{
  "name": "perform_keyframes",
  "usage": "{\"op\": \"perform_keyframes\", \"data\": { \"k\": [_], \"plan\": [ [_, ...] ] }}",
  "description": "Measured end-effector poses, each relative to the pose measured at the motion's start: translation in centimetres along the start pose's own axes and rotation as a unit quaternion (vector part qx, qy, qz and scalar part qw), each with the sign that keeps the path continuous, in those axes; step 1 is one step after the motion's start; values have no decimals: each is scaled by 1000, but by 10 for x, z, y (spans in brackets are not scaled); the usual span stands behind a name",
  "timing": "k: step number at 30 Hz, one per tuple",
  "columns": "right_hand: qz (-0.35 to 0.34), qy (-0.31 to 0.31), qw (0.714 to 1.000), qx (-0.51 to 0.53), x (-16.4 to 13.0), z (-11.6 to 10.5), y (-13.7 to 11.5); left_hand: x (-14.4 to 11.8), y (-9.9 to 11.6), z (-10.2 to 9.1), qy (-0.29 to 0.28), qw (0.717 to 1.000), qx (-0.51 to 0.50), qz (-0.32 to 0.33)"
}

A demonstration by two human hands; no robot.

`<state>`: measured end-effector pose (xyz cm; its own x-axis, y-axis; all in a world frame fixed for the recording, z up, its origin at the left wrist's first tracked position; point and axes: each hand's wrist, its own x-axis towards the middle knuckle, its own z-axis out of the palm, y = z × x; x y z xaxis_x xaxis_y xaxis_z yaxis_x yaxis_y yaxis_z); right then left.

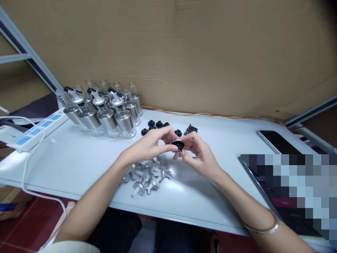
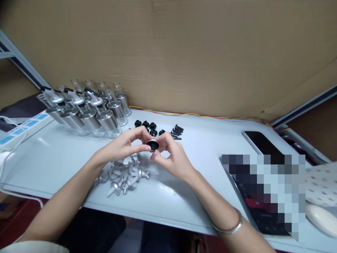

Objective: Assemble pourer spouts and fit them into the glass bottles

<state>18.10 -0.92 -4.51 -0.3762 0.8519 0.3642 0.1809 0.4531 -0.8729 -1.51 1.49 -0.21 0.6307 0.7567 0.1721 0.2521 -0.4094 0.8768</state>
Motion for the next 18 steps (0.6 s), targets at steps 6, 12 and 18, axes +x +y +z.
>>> {"op": "perform_keyframes", "data": {
  "k": [6, 12, 18],
  "plan": [
    [-109, 67, 984, -120, 3, 3, 6, 4, -8, -2, 83, 996, 15, 35],
    [-167, 66, 974, -141, 5, 0, -1, 3, -6, -3, 106, 990, 49, 76],
    [-165, 48, 974, -149, 5, 0, 2, 1, -6, -2, 88, 979, 135, 122]
  ]
}}
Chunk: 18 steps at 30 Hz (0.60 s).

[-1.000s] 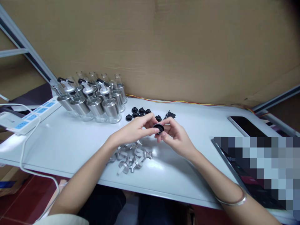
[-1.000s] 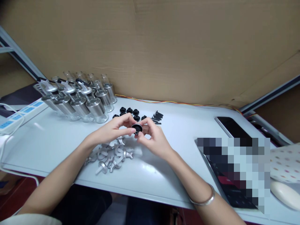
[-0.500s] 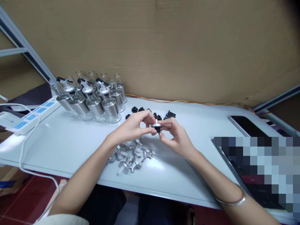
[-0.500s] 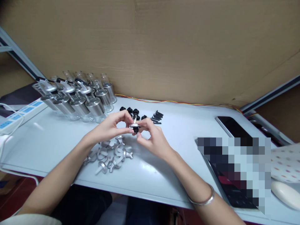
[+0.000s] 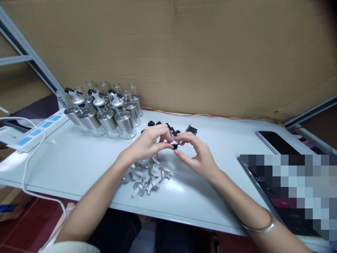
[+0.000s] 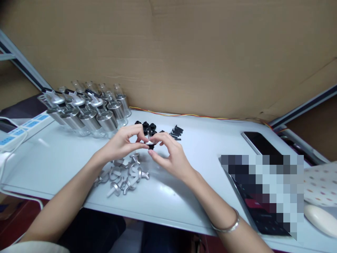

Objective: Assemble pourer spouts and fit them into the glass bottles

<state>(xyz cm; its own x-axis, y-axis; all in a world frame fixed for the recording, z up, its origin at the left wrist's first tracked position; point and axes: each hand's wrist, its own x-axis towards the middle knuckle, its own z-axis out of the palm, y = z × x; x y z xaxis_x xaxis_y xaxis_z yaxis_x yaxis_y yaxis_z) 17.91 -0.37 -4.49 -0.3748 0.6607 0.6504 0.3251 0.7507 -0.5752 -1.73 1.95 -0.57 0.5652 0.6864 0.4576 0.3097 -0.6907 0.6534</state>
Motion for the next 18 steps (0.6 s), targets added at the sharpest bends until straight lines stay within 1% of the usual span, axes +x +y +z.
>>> {"op": "perform_keyframes", "data": {
  "k": [4, 7, 10, 13, 14, 15, 16, 18],
  "plan": [
    [5, -15, 1000, -20, -1, 1, 3, 0, -1, 2, -17, 998, 55, 18],
    [11, -5, 1000, -21, -1, 1, 4, 1, -2, 3, -3, 997, 71, 30],
    [14, 10, 1000, -14, 0, 1, 3, 1, -2, 3, 14, 997, 66, 46],
    [5, 18, 1000, -19, 1, 1, 2, 1, -1, -2, 25, 996, 59, 54],
    [-1, 21, 999, -30, 1, 0, 2, 1, -1, -6, 39, 996, 60, 57],
    [-6, 26, 999, -45, 1, 0, 2, 0, -1, -11, 66, 994, 63, 58],
    [-10, 32, 998, -61, 0, -1, 2, 0, -1, -17, 105, 991, 66, 60],
    [-9, 44, 995, -85, 0, -1, 3, -1, -3, -33, 204, 975, 71, 57]
  ]
}}
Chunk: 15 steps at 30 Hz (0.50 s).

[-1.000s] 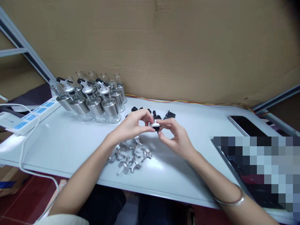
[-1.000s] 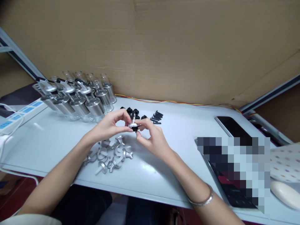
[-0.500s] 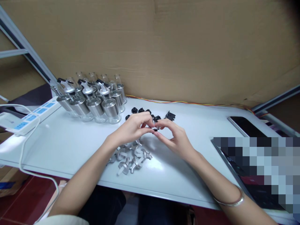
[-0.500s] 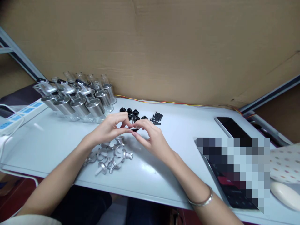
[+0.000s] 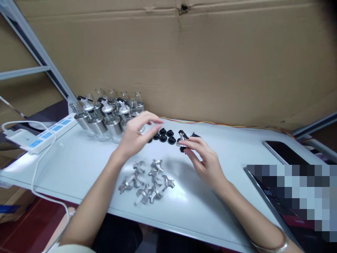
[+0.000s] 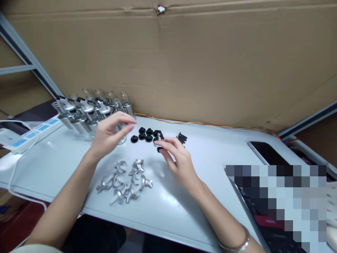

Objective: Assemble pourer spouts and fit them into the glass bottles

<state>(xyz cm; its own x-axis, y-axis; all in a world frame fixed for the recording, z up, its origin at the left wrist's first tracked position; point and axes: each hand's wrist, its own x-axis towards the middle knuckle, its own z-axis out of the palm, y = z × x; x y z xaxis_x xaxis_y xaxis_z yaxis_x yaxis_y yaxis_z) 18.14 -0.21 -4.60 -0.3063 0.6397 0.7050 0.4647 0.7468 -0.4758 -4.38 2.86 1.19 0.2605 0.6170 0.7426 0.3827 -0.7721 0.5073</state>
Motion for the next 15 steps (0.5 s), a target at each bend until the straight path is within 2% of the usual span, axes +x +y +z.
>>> {"op": "perform_keyframes", "data": {
  "k": [2, 4, 6, 8, 9, 10, 11, 12, 15],
  "plan": [
    [13, 13, 1000, -9, -1, 0, 1, 4, -9, -19, 110, 994, 16, -16],
    [32, 26, 999, -10, -2, 0, 1, 6, -21, -42, 226, 972, 48, -28],
    [47, 35, 998, -4, -2, 0, 1, 3, -35, -68, 344, 933, 105, -29],
    [49, 37, 998, 3, -2, 0, 2, -6, -51, -95, 425, 884, 189, -48],
    [47, 38, 998, 5, -2, 1, 2, -12, -59, -107, 426, 871, 231, -83],
    [45, 38, 998, 8, -3, 1, 2, -18, -67, -118, 392, 874, 255, -132],
    [42, 38, 998, 13, -3, 2, 3, -25, -75, -126, 380, 866, 278, -170],
    [41, 39, 998, 18, -4, 3, 4, -30, -83, -132, 391, 848, 301, -193],
    [40, 46, 998, 31, -5, 6, 6, -42, -100, -138, 289, 875, 302, -244]
  ]
}}
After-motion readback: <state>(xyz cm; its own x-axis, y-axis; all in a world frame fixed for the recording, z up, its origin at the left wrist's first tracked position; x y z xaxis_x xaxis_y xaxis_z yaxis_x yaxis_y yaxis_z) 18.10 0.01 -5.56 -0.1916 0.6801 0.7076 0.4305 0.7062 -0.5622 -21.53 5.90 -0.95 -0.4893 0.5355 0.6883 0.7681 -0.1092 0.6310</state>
